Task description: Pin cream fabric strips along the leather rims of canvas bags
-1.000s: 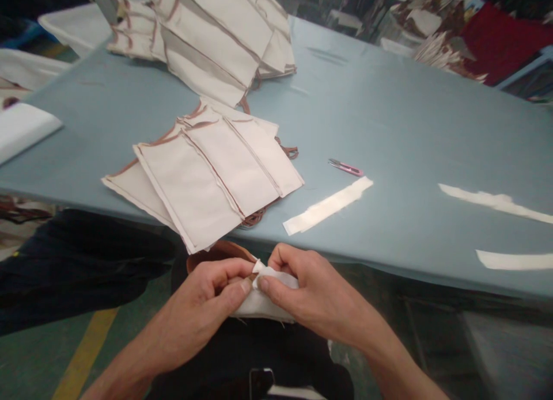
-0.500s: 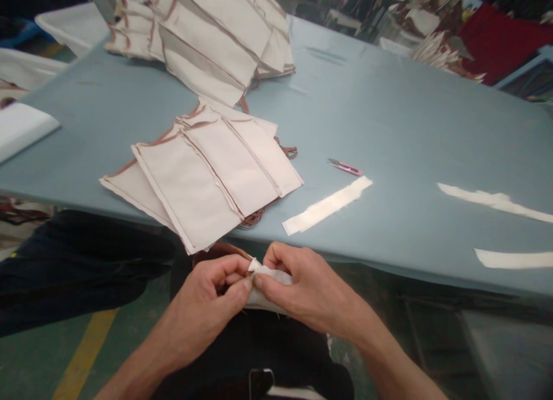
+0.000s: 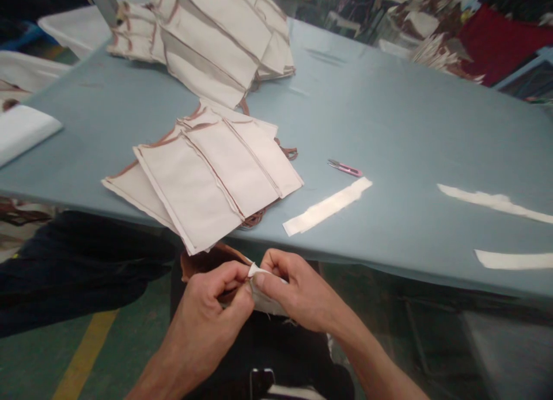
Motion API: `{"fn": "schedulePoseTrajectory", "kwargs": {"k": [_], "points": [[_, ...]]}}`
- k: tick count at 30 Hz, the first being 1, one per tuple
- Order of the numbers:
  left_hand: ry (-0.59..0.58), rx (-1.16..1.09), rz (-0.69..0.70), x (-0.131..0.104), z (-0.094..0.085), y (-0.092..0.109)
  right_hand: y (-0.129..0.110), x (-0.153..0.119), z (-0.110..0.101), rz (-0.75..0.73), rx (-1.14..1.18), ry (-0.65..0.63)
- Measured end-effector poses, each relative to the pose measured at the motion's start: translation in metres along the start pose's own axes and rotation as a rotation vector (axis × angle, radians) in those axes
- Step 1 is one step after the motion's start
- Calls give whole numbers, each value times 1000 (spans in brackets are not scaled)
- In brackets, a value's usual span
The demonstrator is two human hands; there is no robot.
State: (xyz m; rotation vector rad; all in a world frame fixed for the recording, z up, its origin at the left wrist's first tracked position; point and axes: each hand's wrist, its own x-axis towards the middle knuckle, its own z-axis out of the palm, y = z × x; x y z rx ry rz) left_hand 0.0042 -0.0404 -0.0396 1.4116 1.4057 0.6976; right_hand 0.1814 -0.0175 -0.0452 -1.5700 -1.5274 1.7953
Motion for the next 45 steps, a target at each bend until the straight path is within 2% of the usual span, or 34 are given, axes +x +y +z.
{"fn": "schedulePoseTrajectory", "kwargs": {"k": [3, 5, 10, 12, 15, 20, 22, 24, 26, 28, 30, 32, 34, 37, 39, 42, 45], "points": [[114, 57, 131, -4, 6, 4, 6, 1, 5, 42, 223, -124], [130, 34, 161, -6, 8, 5, 10, 2, 8, 77, 392, -202], [-46, -165, 56, -8, 2, -8, 19, 7, 11, 108, 631, -327], [-130, -219, 8, -8, -3, -17, 20, 10, 10, 115, 657, -392], [-217, -239, -36, -8, -10, -25, 18, 13, 6, 86, 645, -394], [-304, -147, -48, -1, -16, -17, 17, 14, -4, 15, 564, -351], [-348, -141, -48, 3, -16, -14, 19, 12, -8, -8, 540, -373], [-339, -133, -41, 7, -16, -12, 20, 8, -13, -41, 498, -352], [-305, -107, -30, 8, -17, -10, 16, 3, -18, -139, 400, -185], [-293, -58, -29, 7, -20, -8, 7, -4, -24, -330, 270, 40], [-265, -4, -19, 4, -23, -4, -6, -8, -26, -554, 161, 141], [-204, 53, 0, 0, -28, 0, -18, -7, -23, -726, 101, 103], [-173, 94, 20, -4, -32, 7, -26, -3, -17, -832, 55, 24], [-290, 108, 32, -10, -38, 16, -31, 4, -10, -925, -126, -28], [-343, 129, 24, -14, -42, 18, -30, 6, -9, -916, -289, -37], [-332, 162, 41, -20, -44, 13, -29, 4, -13, -819, -471, -45], [-306, 163, 69, -23, -42, 4, -28, 1, -14, -759, -548, -56]]}}
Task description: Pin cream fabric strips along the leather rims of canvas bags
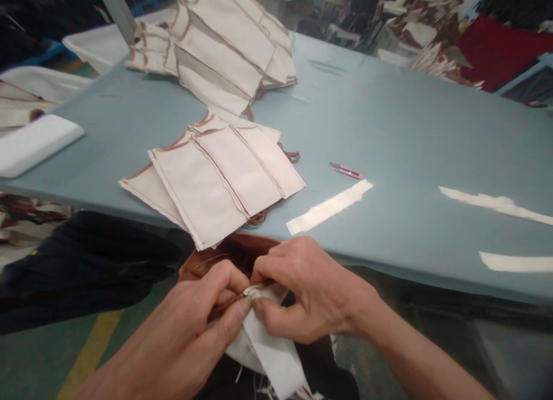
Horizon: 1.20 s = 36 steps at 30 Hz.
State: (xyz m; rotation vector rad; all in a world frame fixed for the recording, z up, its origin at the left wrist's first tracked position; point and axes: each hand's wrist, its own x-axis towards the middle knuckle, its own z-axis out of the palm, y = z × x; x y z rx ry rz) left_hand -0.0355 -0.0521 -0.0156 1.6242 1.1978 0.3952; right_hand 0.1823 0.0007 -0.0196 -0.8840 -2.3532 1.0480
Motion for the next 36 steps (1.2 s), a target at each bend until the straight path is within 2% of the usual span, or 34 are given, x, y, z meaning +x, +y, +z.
{"fn": "schedulePoseTrajectory", "kwargs": {"k": [4, 9, 14, 17, 19, 23, 26, 28, 30, 33, 36], "points": [[68, 47, 41, 1, 3, -3, -2, 1, 3, 39, 9, -10], [129, 131, 163, 1, 1, -2, -3, 3, 9, 38, 35, 28], [186, 352, 317, -7, 3, -21, -2, 0, 13, 60, 179, 67], [230, 490, 524, -12, 5, -38, -2, -1, 15, 161, 373, 40], [241, 527, 614, -12, 6, -46, -1, -3, 16, 274, 572, -16], [231, 446, 642, -5, 10, -51, 0, -6, 19, 496, 908, -81], [272, 354, 612, -2, 15, -46, -1, -10, 20, 562, 909, -77], [307, 298, 517, -3, 17, -38, -3, -12, 18, 493, 767, -41], [307, 238, 383, -5, 16, -29, -6, -13, 16, 298, 526, 65], [175, 168, 214, -6, 8, -19, -7, -14, 14, 7, 198, 204], [58, 169, 197, -3, 3, -19, -6, -16, 15, -95, 76, 224]]}}
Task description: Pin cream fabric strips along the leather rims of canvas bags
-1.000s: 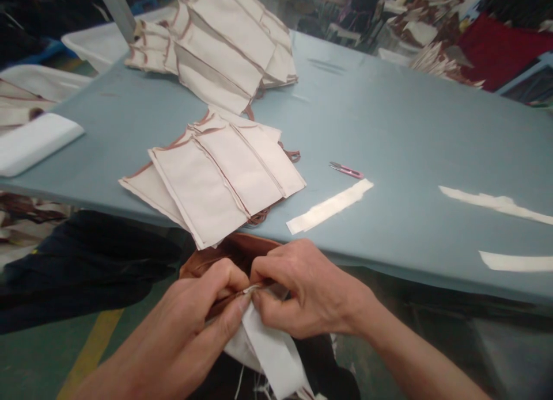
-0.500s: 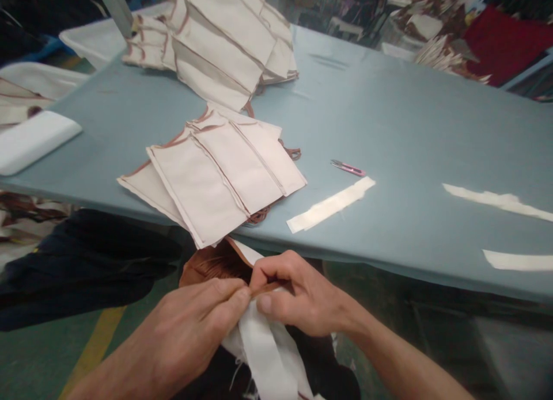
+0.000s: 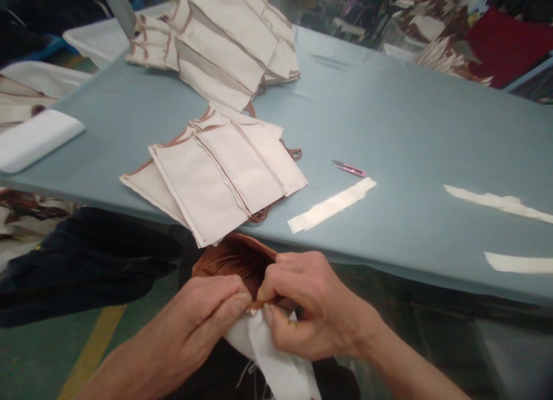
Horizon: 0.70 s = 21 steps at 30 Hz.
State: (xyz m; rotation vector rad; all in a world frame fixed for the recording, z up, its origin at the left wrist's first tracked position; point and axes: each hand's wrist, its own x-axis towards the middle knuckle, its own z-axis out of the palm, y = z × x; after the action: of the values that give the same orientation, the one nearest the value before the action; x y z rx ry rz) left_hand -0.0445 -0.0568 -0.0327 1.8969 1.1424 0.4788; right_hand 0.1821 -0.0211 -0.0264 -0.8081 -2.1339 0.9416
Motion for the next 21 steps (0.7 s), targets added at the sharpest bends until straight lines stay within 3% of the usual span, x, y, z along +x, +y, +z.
{"fn": "schedulePoseTrajectory", "kwargs": {"k": [6, 11, 16, 21], "points": [[-26, 96, 199, 4, 4, -9, 9, -11, 3, 112, 109, -34], [-93, 94, 227, 10, -2, 2, 4, -8, 1, -7, -5, -40], [-28, 156, 250, 13, -4, 8, -3, -3, -2, -75, -62, -74], [76, 153, 245, 12, 13, 7, 4, -9, -7, 65, 118, -172]]}}
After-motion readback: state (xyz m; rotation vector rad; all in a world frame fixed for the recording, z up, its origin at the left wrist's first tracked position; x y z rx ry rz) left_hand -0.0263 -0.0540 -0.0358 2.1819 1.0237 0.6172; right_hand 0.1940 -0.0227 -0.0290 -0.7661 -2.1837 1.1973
